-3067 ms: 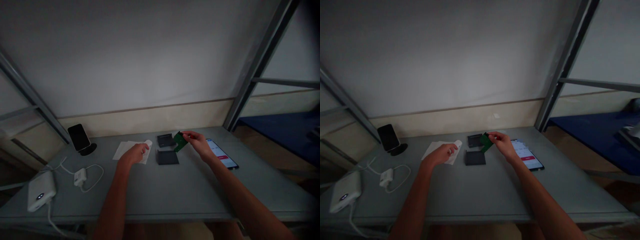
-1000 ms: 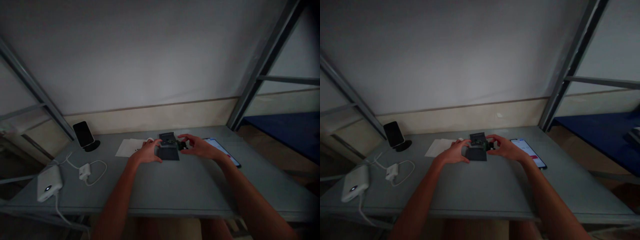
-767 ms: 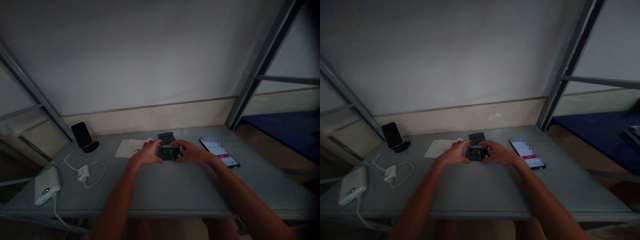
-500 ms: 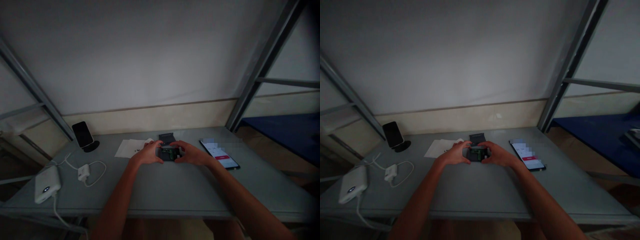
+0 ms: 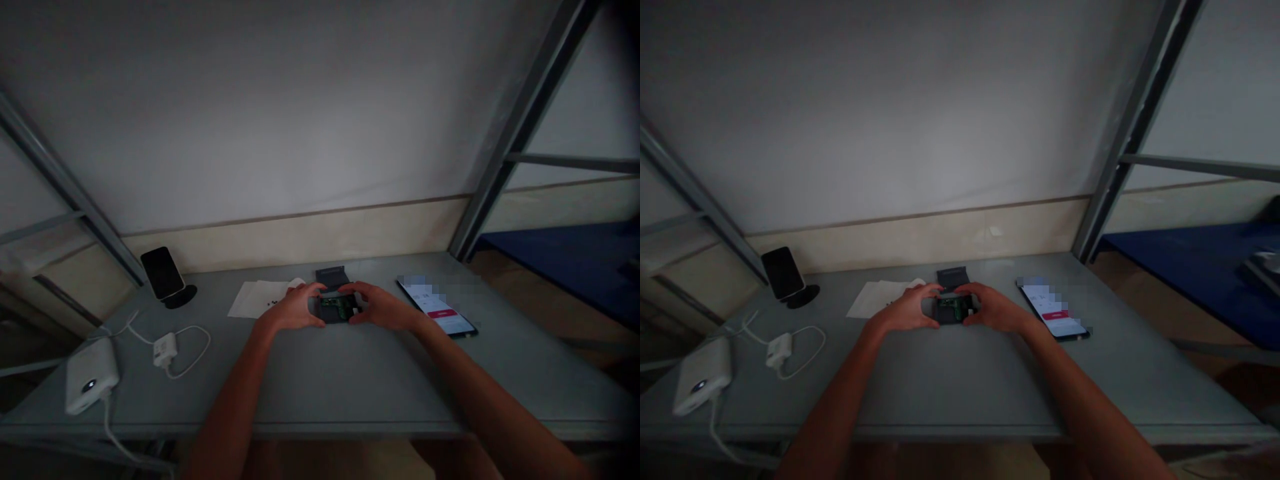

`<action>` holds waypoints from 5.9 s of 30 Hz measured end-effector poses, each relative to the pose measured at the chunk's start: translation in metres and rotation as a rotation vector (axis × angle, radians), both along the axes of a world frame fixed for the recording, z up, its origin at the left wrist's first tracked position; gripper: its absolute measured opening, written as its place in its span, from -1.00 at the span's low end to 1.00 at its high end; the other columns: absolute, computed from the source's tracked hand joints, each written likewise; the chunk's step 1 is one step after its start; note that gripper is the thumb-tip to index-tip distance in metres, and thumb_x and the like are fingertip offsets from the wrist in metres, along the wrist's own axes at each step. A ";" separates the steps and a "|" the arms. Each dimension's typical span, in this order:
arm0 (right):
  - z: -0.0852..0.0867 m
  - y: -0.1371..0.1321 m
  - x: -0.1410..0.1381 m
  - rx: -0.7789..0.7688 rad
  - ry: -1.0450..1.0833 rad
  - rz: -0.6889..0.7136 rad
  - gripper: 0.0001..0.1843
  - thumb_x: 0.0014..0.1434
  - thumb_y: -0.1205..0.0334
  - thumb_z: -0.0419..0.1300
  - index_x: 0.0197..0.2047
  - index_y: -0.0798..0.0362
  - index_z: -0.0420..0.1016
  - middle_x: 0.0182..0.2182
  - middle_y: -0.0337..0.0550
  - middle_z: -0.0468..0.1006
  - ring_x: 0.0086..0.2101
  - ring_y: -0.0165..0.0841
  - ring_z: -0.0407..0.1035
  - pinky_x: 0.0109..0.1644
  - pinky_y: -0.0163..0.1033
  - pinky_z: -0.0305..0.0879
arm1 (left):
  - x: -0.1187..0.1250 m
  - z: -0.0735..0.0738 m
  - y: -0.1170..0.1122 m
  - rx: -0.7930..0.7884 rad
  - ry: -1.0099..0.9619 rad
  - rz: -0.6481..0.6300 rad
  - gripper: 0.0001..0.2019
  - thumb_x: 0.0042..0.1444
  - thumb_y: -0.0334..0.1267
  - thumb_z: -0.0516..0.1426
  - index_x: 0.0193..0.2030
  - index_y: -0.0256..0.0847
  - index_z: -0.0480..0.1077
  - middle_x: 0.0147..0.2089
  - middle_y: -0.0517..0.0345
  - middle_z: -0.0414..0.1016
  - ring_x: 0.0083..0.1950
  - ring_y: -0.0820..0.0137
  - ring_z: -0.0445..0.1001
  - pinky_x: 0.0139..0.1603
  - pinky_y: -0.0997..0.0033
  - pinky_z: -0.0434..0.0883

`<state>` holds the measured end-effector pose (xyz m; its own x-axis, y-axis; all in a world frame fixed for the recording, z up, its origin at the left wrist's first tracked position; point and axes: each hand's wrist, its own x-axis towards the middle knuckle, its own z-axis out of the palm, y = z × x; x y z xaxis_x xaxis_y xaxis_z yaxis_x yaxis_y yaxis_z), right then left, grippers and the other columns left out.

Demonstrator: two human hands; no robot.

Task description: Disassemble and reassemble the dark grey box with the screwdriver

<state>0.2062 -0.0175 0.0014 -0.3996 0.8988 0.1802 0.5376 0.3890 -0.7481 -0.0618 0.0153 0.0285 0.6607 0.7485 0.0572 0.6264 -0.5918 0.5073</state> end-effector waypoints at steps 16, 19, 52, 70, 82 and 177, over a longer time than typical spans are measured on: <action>-0.007 0.001 0.001 -0.037 -0.012 0.061 -0.19 -0.05 0.19 0.44 0.29 -0.03 0.34 0.17 -0.06 0.46 0.10 -0.13 0.39 0.23 -0.03 0.25 | -0.017 0.020 0.000 0.057 0.035 0.052 -0.35 0.01 -0.17 0.32 0.28 -0.05 0.32 0.22 0.03 0.43 0.32 0.15 0.26 0.33 0.17 0.20; -0.006 0.000 0.002 -0.038 -0.023 0.066 -0.15 -0.06 0.22 0.44 0.31 -0.04 0.31 0.19 -0.05 0.44 0.13 -0.11 0.37 0.27 -0.01 0.22 | -0.036 0.026 0.007 0.242 0.112 0.276 -0.65 0.13 -0.33 0.15 0.07 -0.13 0.47 0.10 -0.01 0.47 0.24 0.14 0.28 0.29 0.13 0.21; 0.002 0.012 0.002 0.126 0.348 -0.076 -0.68 0.34 0.18 0.03 0.08 0.03 0.46 -0.07 -0.03 0.62 -0.12 -0.25 0.49 0.07 -0.03 0.38 | -0.028 0.008 0.016 0.177 0.194 0.295 -0.71 0.33 -0.25 -0.02 -0.28 -0.27 0.47 -0.26 -0.01 0.54 -0.19 0.28 0.43 -0.08 0.33 0.32; 0.008 -0.003 -0.028 0.328 0.609 -0.332 -0.70 0.16 0.06 0.36 -0.07 -0.03 0.63 -0.16 -0.12 0.68 -0.18 -0.22 0.58 0.05 -0.07 0.47 | 0.027 -0.013 0.002 0.157 -0.324 0.095 -0.88 0.26 -0.35 0.16 -0.14 -0.21 0.54 -0.17 0.05 0.54 -0.06 0.29 0.43 0.05 0.31 0.34; 0.012 -0.006 -0.036 0.213 0.701 -0.364 -0.71 0.10 0.05 0.38 -0.13 -0.01 0.65 -0.22 -0.14 0.70 -0.24 -0.25 0.59 -0.04 -0.12 0.52 | 0.021 -0.016 0.004 0.255 -0.152 0.119 -0.93 0.23 -0.35 0.21 -0.16 -0.23 0.50 -0.13 0.03 0.53 0.00 0.24 0.42 0.09 0.23 0.31; 0.007 0.013 -0.078 0.452 0.345 -0.070 -0.77 0.35 0.28 0.11 0.02 -0.02 0.52 -0.12 -0.06 0.55 -0.13 -0.27 0.45 -0.04 -0.17 0.37 | 0.022 -0.022 0.015 -0.038 -0.422 0.062 -0.79 0.22 -0.37 0.07 -0.23 -0.34 0.55 -0.25 0.01 0.60 -0.22 0.33 0.50 -0.15 0.40 0.38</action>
